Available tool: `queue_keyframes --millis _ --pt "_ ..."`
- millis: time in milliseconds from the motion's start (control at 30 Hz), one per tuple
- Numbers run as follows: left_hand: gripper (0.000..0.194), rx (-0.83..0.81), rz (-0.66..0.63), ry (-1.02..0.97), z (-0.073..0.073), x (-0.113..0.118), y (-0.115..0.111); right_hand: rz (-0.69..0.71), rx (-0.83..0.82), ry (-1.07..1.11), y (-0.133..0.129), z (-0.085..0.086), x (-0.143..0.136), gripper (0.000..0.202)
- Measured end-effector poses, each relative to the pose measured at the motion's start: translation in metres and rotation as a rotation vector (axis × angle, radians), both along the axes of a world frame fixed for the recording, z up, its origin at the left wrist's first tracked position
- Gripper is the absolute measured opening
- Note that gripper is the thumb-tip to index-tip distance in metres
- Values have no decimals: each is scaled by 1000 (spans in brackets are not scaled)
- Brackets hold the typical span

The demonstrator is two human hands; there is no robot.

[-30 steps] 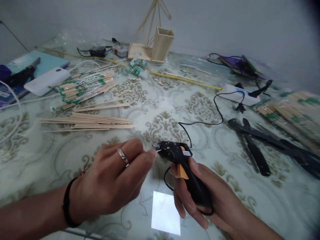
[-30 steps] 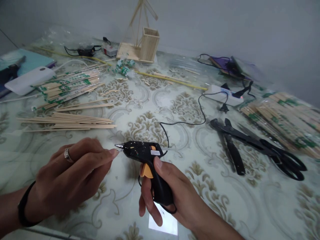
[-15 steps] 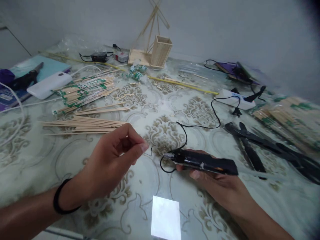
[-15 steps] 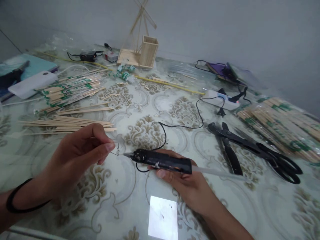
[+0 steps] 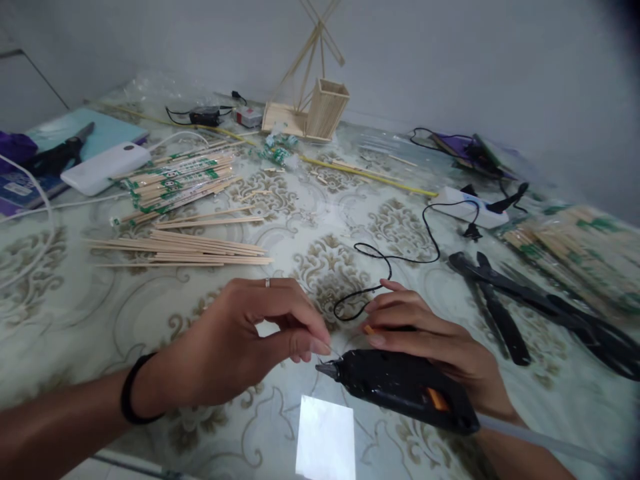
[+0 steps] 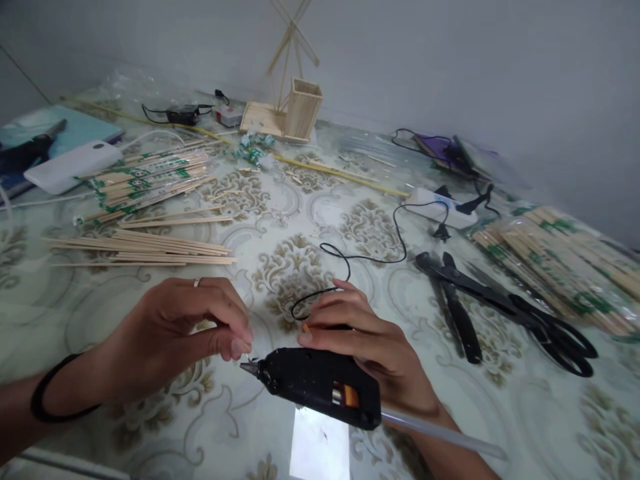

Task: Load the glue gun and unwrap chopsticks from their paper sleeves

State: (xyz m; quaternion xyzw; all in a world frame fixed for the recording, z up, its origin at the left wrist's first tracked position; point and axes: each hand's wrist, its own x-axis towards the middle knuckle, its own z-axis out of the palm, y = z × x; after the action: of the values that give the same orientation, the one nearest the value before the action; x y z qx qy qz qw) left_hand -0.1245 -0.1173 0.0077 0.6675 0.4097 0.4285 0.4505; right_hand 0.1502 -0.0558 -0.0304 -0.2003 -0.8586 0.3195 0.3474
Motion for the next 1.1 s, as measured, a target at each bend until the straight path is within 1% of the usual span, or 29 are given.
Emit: queue_keyframes --millis 200,333,533,767,933,1100 --pt "12 77 -25 28 3 2 -2 23 11 15 0 -3 -2 24" --pt "13 141 -48 46 3 2 -3 10 13 23 -1 -3 -4 23" --pt "15 198 -28 110 4 2 -4 -2 10 39 -3 -2 -6 24" --pt "13 280 38 159 1 2 -8 -7 -31 83 -3 -2 -9 28" --pt "13 304 49 175 -1 2 -10 4 -47 97 -4 -4 -11 31" --pt "15 314 76 192 -1 2 -12 -43 -90 91 -8 -2 -13 31"
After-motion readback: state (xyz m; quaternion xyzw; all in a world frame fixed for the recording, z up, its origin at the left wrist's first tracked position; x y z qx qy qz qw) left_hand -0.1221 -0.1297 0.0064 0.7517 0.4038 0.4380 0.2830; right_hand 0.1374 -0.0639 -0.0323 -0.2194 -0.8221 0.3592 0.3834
